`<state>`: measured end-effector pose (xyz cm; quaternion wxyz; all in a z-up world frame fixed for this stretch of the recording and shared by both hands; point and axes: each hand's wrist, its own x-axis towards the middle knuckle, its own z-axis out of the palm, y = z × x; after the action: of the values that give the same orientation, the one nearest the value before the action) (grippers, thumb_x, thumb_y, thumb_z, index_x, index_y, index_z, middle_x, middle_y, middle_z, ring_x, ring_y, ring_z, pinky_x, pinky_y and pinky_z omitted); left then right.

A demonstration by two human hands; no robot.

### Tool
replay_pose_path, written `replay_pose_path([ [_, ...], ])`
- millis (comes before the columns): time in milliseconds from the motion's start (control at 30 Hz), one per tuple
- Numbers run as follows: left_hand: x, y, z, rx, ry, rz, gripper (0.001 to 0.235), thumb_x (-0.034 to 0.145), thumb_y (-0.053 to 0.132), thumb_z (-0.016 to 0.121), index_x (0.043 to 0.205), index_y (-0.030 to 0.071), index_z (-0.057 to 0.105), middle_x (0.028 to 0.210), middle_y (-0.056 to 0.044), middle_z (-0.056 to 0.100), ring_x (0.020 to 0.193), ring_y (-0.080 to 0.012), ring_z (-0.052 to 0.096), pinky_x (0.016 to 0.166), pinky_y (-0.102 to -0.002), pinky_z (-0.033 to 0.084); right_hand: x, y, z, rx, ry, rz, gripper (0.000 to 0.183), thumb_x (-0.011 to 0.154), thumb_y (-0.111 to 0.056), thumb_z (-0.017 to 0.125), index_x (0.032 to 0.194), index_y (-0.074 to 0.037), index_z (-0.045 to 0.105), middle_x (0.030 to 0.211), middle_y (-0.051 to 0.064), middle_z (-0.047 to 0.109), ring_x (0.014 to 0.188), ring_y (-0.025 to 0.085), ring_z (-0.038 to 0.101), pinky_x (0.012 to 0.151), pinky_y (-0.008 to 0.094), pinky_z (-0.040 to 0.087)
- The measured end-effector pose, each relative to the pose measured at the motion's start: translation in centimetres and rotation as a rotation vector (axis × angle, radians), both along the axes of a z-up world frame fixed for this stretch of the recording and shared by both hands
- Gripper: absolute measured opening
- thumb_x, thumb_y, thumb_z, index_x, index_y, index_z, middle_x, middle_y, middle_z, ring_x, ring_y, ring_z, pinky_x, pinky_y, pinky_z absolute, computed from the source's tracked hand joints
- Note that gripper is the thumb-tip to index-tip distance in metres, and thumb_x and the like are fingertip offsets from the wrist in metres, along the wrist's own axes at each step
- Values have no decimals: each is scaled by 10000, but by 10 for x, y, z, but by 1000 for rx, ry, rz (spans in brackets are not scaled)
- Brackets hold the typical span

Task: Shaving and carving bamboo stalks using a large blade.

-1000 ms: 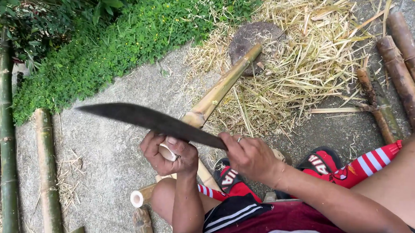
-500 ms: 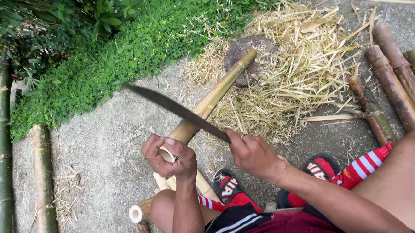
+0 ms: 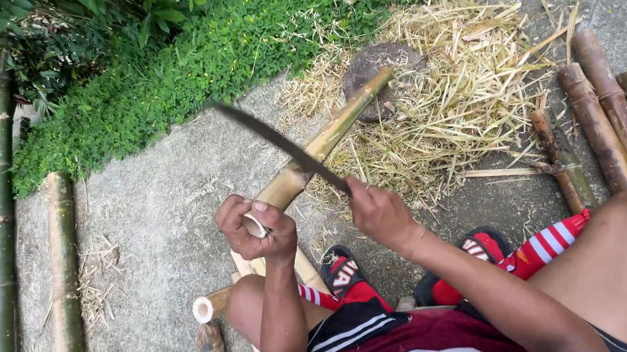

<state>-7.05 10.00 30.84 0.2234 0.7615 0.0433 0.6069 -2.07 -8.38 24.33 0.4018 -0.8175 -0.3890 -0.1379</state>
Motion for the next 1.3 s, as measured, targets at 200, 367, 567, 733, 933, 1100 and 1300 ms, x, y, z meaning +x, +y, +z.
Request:
replay_pose_path([
  [200,-4,3,-2,-79,-3,7,133,962,70,567,1064,-9,533,1104,-169,565,996,-266,579,897,-394,521,-19,6,15,-31,156,-40,428,889,-82,628,1273,102,581,651,219,671,488,340,674,427,445,551],
  [367,0,1,2,-115,4,75,123,995,77,577,1070,-14,543,1095,-159,556,1038,-275,584,959,-407,497,-4,16,-18,36,117,-36,345,970,-31,573,1286,104,551,734,212,685,539,317,688,446,419,561],
  [567,1,3,0,-158,30,58,140,988,91,574,1069,-14,529,1095,-153,545,1020,-257,564,958,-398,493,-21,13,-9,-15,225,-55,420,928,-44,600,1333,61,558,717,163,682,542,287,687,486,384,566],
  [733,7,4,-5,-144,11,60,123,994,85,566,1058,-15,537,1091,-155,549,1046,-270,572,977,-418,497,-16,21,-16,34,72,-14,479,823,-50,667,1287,54,614,649,138,655,549,320,669,517,412,562],
  [933,3,8,-4,-101,31,103,107,1001,80,560,1065,-1,532,1108,-145,547,1075,-267,582,1017,-423,500,-28,20,6,22,23,-50,476,816,-71,690,1272,51,630,643,146,654,517,301,664,522,415,572],
  [1100,16,2,-1,-199,5,21,135,1012,69,584,1092,-23,526,1143,-163,541,1070,-261,570,1004,-407,488,-24,17,25,-1,94,-71,416,891,-82,680,1269,71,598,667,178,658,546,334,673,512,426,561],
  [1300,12,1,-1,-129,10,98,123,1008,63,587,1085,-26,553,1111,-149,550,1073,-258,578,998,-410,493,12,13,-14,-166,381,-162,215,1029,-59,568,1207,56,606,715,199,683,553,319,702,464,410,564],
])
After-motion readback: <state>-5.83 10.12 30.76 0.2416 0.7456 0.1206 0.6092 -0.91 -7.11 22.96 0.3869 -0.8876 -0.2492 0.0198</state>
